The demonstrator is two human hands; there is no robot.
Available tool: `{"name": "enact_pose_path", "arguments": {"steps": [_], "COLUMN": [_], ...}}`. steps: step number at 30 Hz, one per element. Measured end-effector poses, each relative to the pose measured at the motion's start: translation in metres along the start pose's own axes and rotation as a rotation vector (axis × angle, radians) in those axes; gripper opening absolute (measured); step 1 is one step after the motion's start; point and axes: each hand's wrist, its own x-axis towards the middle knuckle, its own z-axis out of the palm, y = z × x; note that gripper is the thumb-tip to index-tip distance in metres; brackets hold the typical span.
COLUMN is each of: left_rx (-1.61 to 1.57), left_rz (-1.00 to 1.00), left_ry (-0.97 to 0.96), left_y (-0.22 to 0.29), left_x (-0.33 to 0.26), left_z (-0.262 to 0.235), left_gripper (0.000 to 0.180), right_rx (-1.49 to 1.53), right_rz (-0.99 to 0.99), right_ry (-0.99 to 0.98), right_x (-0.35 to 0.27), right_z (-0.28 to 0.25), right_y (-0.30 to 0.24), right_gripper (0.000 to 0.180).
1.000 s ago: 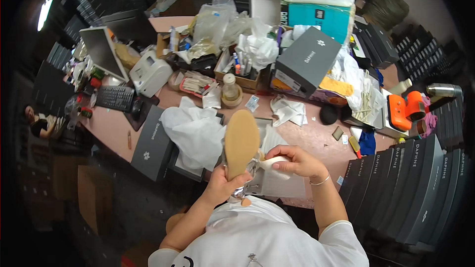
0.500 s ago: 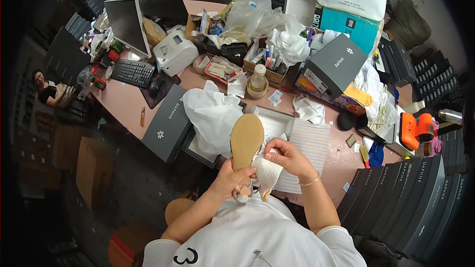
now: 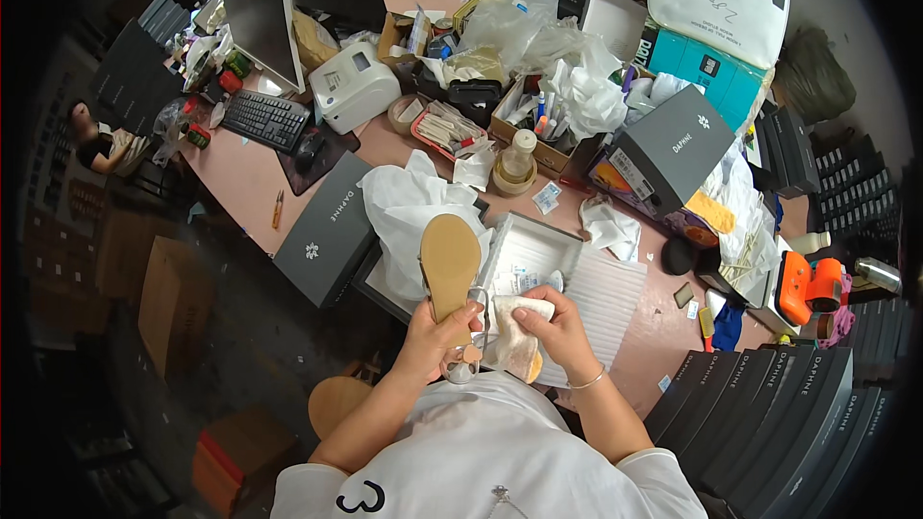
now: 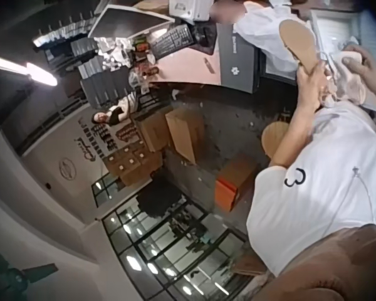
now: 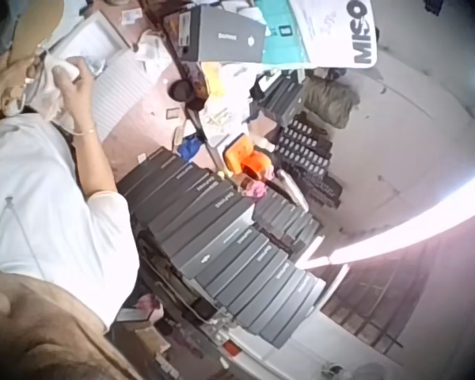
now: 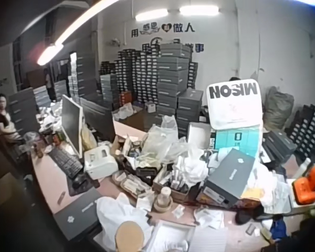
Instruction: Packing finished shoes into boxes using tissue paper and placing them into a stack.
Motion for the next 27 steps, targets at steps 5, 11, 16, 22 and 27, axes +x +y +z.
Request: {"name": "enact_pose_path", "arguments": {"steps": [5,11,16,22,27], "left_rx": [0.084,-0.180,-0.130,-0.034,-0.047], "left_rz": [0.037,-0.046,-0.038,-0.047,-0.124], "left_ry": [-0.077,-0.139,-0.003,-0.040,-0.088], "left_y": [-0.022,-0.019,-0.026,-0.017,-0.010], "left_x": [0.012,0.019,0.029,0.036,0.039], "left_z": [-0.002,0.002,0.002,-0.004,-0.016], "left_gripper": [0.025,0.024,0.026,0.026,0.025], "right_rx": [-0.738,-0.691,-0.768,-0.793,-1.214], "right_rz": [-0.335,-0.485,-0.431,-0.690,-0.696], "right_ry": [0.026,-0.112,-0.069,0.250,0.284], "right_x": [0.001,0.009,0.027,0.131,0.195], "right_z": [0.015,0.018,0.003,-0.036,-0.037], "right_y": [-0.018,-0.015,-0.019,-0.072,-0.088], "right_gripper": [0.024,0.043,0.037,0.036,0.053]}}
